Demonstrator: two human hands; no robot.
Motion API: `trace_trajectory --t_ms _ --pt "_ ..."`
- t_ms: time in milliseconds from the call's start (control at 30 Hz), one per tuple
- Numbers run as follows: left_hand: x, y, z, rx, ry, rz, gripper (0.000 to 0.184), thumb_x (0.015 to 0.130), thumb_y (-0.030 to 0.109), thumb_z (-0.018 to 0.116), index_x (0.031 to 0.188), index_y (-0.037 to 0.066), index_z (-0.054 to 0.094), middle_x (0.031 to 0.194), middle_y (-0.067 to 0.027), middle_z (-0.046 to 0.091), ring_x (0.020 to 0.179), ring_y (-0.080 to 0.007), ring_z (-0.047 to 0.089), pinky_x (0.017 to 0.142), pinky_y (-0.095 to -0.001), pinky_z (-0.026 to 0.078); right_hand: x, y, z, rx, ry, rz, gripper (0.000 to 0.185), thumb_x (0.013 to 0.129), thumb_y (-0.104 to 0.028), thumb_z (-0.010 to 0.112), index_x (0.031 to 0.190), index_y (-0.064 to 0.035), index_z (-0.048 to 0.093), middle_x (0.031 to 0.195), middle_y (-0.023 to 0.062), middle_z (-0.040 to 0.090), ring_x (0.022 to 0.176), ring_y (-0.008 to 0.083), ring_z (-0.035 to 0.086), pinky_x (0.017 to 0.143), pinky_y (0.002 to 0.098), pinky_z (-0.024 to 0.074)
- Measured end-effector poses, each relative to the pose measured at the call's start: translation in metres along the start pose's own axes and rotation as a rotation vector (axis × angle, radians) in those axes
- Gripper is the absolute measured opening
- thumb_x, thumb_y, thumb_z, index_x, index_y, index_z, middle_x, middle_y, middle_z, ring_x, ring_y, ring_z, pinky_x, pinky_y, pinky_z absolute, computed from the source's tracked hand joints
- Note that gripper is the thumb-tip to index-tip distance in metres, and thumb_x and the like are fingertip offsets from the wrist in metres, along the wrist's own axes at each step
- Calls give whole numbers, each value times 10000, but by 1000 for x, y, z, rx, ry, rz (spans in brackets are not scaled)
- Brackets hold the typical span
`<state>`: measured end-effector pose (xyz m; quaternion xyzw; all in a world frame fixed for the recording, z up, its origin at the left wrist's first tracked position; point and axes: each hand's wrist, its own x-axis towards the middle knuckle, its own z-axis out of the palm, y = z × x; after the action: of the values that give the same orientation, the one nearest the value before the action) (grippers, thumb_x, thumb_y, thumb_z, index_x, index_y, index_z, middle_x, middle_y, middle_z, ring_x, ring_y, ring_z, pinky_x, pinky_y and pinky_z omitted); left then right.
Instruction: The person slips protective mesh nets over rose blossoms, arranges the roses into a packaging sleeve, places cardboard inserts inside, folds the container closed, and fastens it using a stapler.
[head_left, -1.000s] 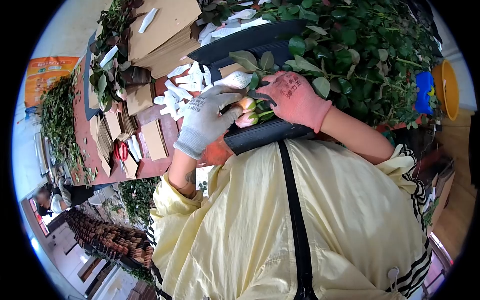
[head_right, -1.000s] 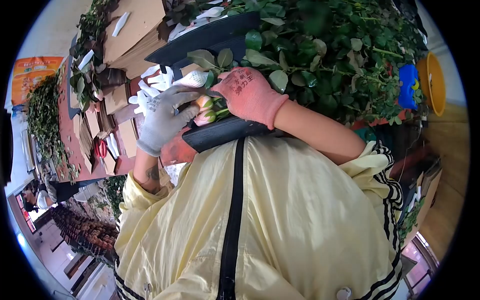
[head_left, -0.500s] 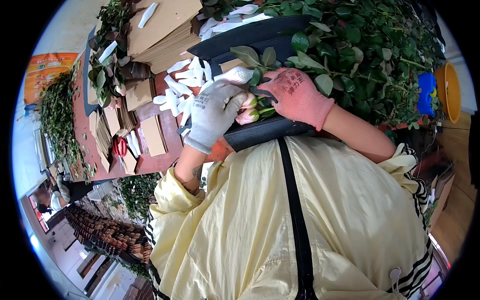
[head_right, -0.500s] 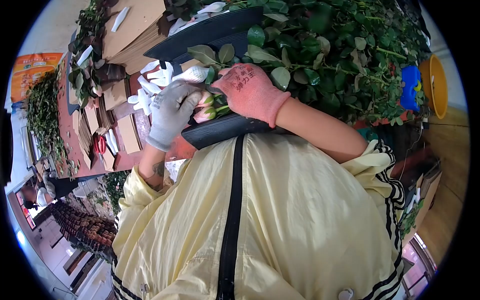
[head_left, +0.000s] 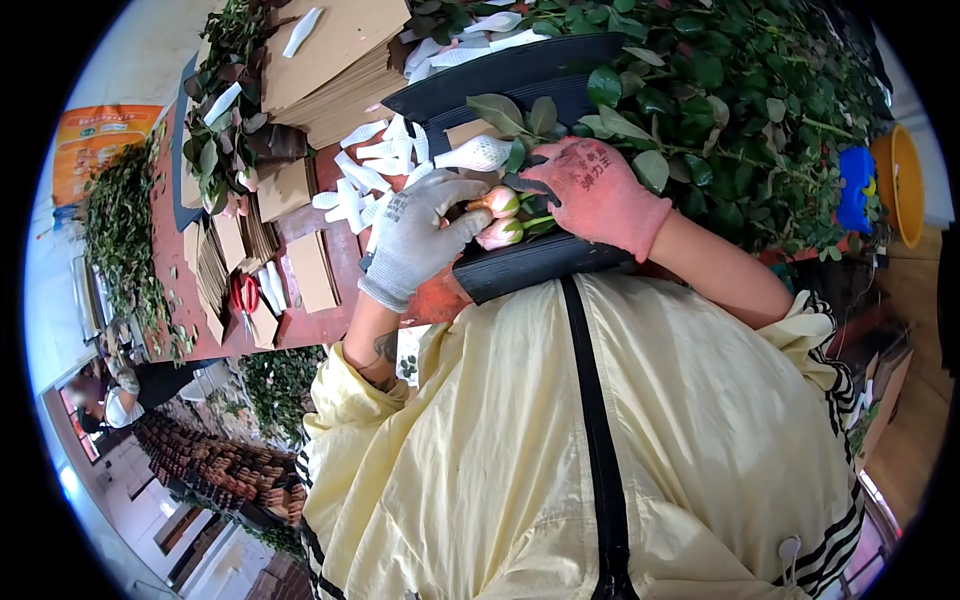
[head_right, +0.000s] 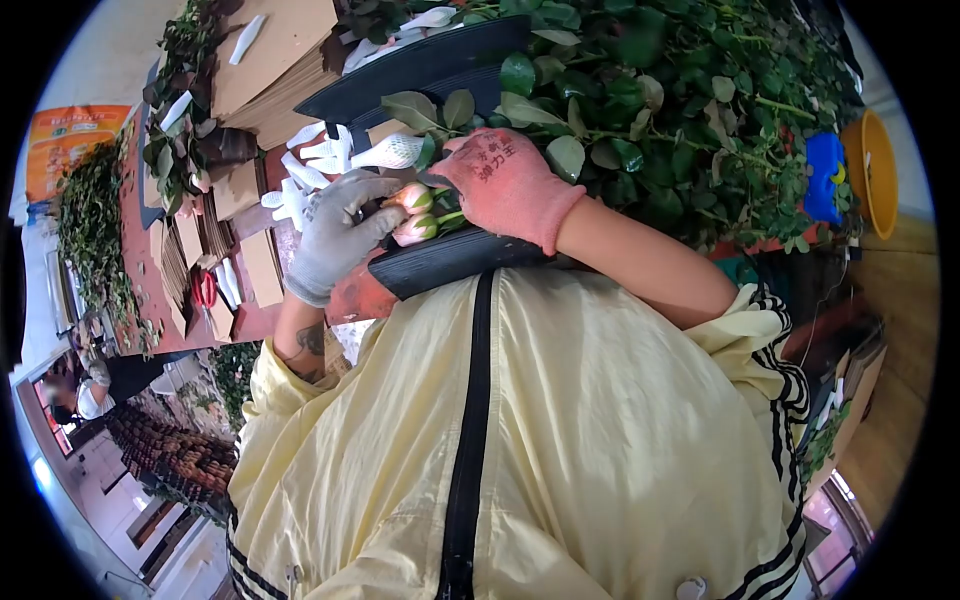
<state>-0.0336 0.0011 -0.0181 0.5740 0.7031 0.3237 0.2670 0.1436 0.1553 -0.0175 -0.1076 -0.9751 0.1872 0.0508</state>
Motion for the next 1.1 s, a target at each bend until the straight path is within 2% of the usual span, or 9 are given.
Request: trace_trajectory --t_ms 367,567,700,767,800,900,1000,1067,1100 --pt "3 4 8 119 149 105 120 792 152 658 882 77 676 799 -87 621 787 -273 603 688 -362 475 -1 1 4 3 -21 28 328 776 -160 581 1100 -137 633 1161 72 601 1098 229 556 974 368 401" --pt "-17 -7 -12 243 454 29 60 822 123 621 848 76 649 799 -84 620 757 -234 608 673 -332 484 -1 4 6 0 -26 12 317 791 -162 544 1095 -128 628 1137 76 610 1088 239 561 967 368 406" --pt "-42 -51 -42 475 578 -121 132 827 162 614 917 78 662 853 -93 639 770 -306 622 698 -376 485 -1 2 6 17 -73 47 378 729 -163 684 1097 -117 614 1147 83 590 1092 252 548 981 384 402" --pt "-54 -43 -56 367 133 -779 197 833 186 587 984 83 662 926 -115 647 849 -315 625 760 -391 481 -4 2 6 -23 39 -2 299 788 -176 570 1078 -123 621 1134 76 607 1072 242 569 952 372 418" --pt "-55 -40 -55 367 139 -787 197 833 186 587 984 83 662 926 -115 647 849 -315 625 760 -391 481 -3 2 5 -21 37 -11 299 788 -176 570 1078 -123 621 1134 76 607 1072 242 569 952 372 418" --pt "-52 -40 -40 391 368 -374 230 832 178 572 1012 75 671 966 -135 657 913 -288 628 799 -371 476 -3 2 4 17 -10 21 355 774 -189 639 1122 -136 596 1153 87 599 1104 240 554 979 377 400" --pt "-45 -34 -29 207 481 -177 249 814 143 584 1032 60 669 969 -130 658 902 -294 630 791 -383 475 -4 4 9 -52 23 6 364 776 -190 638 1134 -140 592 1165 93 596 1108 238 554 986 376 396" --pt "-39 -14 -27 163 425 -129 286 773 128 643 1050 65 668 991 -107 655 919 -274 620 798 -381 471 -2 0 0 -16 -20 23 370 775 -191 639 1138 -139 589 1168 96 594 1108 240 553 993 374 391" --pt "-35 -8 -24 240 386 59 290 748 114 671 1032 56 674 1003 -107 649 923 -265 615 812 -371 468 -1 -1 -3 3 -49 40 369 774 -191 638 1137 -138 592 1167 97 596 1113 240 549 997 373 388"
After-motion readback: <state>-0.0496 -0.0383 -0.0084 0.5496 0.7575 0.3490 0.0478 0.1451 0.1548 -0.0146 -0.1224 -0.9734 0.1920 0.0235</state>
